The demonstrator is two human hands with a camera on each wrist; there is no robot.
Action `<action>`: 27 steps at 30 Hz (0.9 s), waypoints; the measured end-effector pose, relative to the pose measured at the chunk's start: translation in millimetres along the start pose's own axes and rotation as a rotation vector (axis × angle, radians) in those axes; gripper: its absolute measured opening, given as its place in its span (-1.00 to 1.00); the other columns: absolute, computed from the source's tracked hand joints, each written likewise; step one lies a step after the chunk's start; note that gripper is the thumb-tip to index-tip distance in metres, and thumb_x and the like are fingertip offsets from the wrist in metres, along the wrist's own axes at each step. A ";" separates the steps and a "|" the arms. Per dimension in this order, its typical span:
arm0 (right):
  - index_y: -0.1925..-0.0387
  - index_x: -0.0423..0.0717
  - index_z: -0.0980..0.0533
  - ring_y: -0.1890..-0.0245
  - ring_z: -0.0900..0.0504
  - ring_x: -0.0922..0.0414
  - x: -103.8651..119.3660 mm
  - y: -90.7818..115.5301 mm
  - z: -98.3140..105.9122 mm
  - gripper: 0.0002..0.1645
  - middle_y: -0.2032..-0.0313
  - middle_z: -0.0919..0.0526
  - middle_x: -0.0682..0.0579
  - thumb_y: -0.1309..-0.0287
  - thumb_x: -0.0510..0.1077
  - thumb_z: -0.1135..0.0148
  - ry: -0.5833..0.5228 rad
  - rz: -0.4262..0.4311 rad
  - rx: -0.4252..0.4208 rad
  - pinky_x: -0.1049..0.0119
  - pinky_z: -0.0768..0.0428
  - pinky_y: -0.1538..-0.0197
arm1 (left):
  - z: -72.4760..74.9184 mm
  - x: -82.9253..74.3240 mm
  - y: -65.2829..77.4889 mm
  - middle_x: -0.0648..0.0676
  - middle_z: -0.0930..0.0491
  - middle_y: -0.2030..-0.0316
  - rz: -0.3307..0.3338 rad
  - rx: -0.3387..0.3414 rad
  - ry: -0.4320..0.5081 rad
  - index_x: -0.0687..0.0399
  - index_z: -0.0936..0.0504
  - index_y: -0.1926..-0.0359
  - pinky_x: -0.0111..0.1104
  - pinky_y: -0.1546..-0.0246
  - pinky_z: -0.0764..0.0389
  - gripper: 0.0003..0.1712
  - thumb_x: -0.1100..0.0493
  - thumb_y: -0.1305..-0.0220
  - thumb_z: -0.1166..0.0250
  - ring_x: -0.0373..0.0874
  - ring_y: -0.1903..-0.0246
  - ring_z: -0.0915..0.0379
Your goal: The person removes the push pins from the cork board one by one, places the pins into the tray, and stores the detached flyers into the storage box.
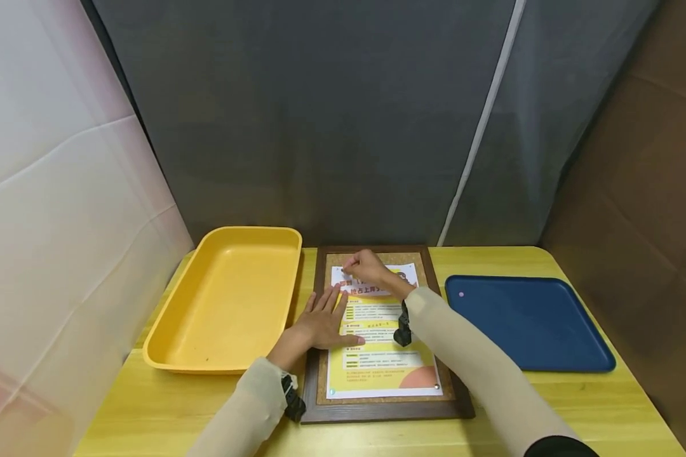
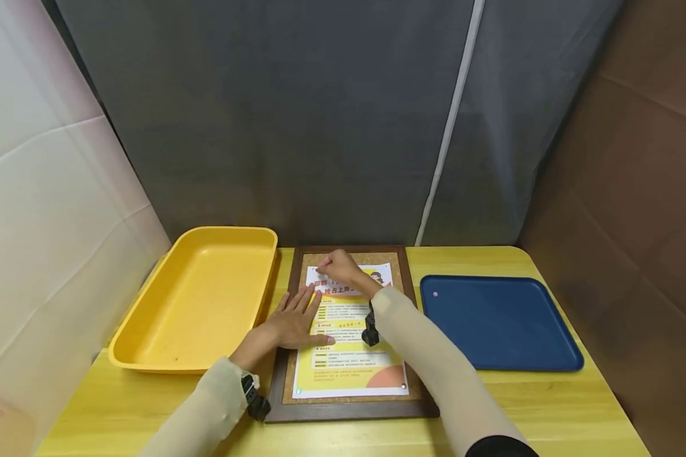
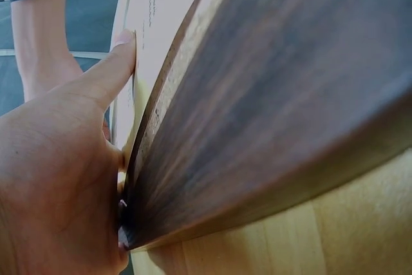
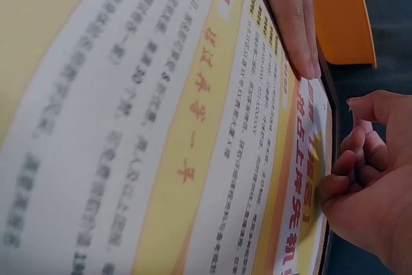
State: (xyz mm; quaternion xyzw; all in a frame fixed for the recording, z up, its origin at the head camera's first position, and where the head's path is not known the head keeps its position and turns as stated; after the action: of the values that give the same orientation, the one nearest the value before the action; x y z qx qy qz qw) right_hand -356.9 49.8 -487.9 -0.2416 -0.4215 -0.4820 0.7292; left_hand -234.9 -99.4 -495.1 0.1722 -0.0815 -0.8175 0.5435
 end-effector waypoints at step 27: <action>0.22 -0.21 -0.71 0.45 -0.46 0.20 -1.7 40.9 34.9 -0.86 0.30 -0.71 -0.11 -0.40 -0.21 -0.30 0.042 0.038 0.049 0.36 -0.45 0.34 | 0.3 4.5 -4.4 0.17 0.44 -0.71 0.010 -0.004 0.003 0.07 0.22 -0.73 0.14 -0.62 0.37 0.36 -0.65 -0.30 -0.11 0.11 -0.69 0.51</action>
State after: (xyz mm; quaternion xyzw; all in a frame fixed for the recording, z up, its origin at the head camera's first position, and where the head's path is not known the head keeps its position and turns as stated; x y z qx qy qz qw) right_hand -333.5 94.3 -468.7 -0.2213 -0.4131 -0.4626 0.7526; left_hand -240.3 -101.8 -497.1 0.1719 -0.0796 -0.8146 0.5482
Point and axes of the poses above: each hand's wrist, its own y-axis away from the middle knuckle, its own z-axis out of the back of the hand, x = y × z, the point moved 2 cm from there along -y, towards the middle knuckle
